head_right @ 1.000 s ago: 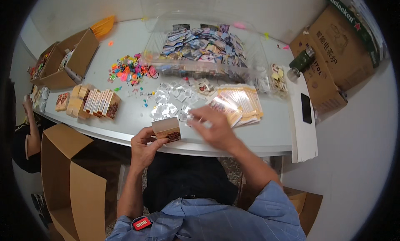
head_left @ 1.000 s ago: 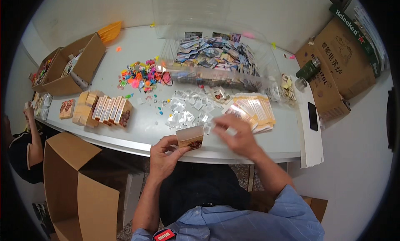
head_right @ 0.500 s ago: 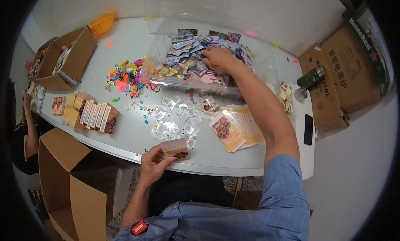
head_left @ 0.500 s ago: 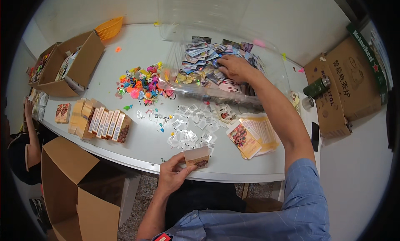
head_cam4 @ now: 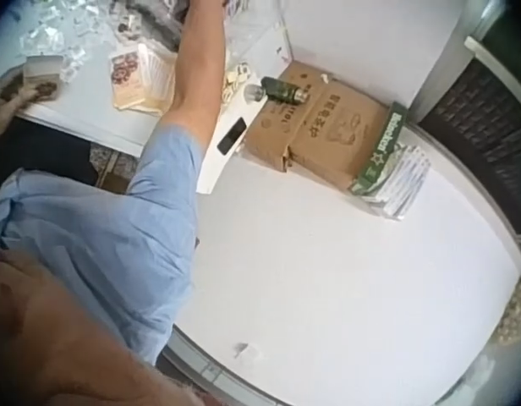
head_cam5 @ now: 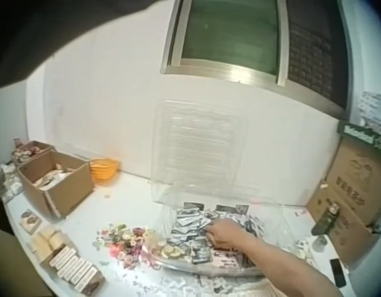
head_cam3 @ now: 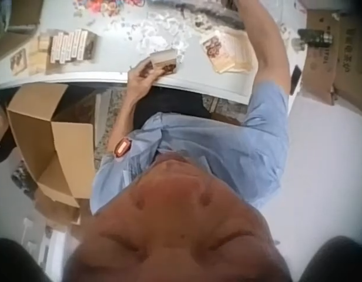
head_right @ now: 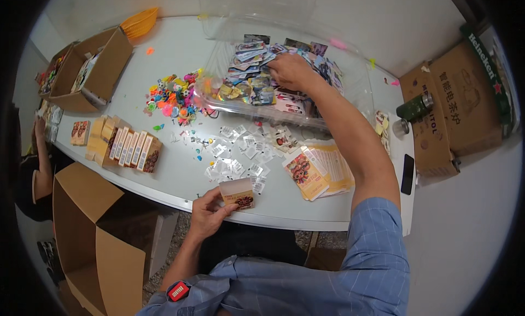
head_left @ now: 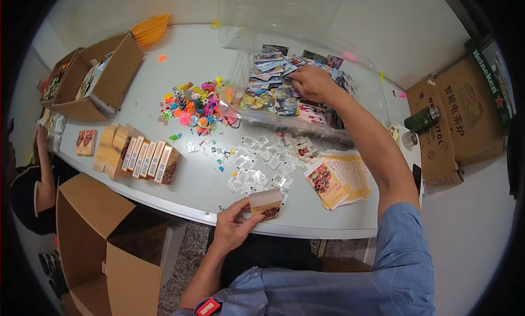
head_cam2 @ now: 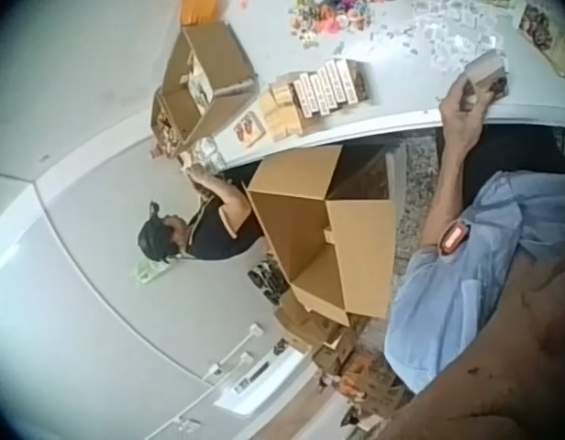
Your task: Manually assemble and fill small toy boxes with stickers and components.
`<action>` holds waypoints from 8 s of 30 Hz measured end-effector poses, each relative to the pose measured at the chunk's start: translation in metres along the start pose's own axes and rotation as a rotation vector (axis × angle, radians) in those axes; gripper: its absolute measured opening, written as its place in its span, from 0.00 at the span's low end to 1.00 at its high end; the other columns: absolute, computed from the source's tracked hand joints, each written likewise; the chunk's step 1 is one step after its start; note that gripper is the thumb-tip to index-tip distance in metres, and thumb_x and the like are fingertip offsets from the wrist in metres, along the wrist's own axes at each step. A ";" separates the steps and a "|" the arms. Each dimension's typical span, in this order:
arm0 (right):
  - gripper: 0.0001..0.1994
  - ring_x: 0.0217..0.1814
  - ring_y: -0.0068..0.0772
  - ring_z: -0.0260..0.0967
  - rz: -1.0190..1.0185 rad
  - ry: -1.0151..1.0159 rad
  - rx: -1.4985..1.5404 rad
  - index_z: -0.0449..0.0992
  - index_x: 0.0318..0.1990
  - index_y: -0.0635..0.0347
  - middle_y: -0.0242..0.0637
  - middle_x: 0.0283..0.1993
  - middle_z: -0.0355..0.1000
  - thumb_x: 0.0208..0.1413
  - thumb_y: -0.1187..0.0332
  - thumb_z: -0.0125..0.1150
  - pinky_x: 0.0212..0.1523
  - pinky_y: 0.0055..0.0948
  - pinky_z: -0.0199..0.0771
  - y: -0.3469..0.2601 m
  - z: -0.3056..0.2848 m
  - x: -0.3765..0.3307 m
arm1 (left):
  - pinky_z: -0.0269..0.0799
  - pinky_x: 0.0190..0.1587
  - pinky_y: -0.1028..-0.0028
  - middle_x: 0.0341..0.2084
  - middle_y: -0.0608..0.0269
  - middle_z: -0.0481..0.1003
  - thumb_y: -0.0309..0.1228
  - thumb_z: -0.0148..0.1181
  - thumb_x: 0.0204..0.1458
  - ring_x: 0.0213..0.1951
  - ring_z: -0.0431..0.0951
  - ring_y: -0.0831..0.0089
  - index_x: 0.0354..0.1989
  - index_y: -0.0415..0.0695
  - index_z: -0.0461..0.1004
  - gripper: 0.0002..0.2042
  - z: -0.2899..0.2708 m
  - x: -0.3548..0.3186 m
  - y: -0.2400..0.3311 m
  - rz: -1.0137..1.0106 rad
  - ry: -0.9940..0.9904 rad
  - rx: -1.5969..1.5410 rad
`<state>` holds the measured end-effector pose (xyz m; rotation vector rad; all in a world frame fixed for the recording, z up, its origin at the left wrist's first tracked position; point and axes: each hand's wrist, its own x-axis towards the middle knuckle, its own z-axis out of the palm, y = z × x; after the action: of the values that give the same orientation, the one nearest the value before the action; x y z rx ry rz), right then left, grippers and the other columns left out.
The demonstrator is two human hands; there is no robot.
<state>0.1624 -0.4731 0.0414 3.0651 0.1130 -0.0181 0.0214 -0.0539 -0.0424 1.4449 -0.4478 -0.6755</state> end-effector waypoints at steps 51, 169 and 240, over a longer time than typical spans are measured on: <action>0.28 0.56 0.52 0.68 0.547 0.236 0.285 0.76 0.53 0.64 0.49 0.53 0.72 0.47 0.57 0.74 0.55 0.46 0.69 -0.161 0.015 -0.263 | 0.83 0.43 0.72 0.45 0.52 0.79 0.22 0.63 0.60 0.44 0.81 0.70 0.54 0.33 0.71 0.15 0.005 -0.016 -0.005 0.025 0.129 -0.229; 0.10 0.33 0.17 0.68 0.214 0.441 1.102 0.83 0.42 0.63 0.29 0.35 0.76 0.53 0.70 0.72 0.35 0.22 0.71 -0.245 0.063 0.022 | 0.85 0.44 0.72 0.46 0.52 0.78 0.19 0.63 0.59 0.46 0.79 0.71 0.55 0.31 0.70 0.17 -0.072 -0.009 -0.003 0.188 0.420 -0.399; 0.05 0.33 0.16 0.68 -0.177 0.491 1.198 0.77 0.44 0.67 0.30 0.32 0.73 0.66 0.74 0.58 0.33 0.19 0.70 -0.272 -0.041 -0.077 | 0.81 0.45 0.75 0.43 0.57 0.79 0.23 0.64 0.59 0.44 0.79 0.76 0.56 0.33 0.71 0.17 -0.067 -0.010 0.005 0.117 0.384 -0.327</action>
<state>0.0655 -0.2048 0.0638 4.1089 0.5892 1.0113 0.0583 0.0034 -0.0430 1.1903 -0.1128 -0.3449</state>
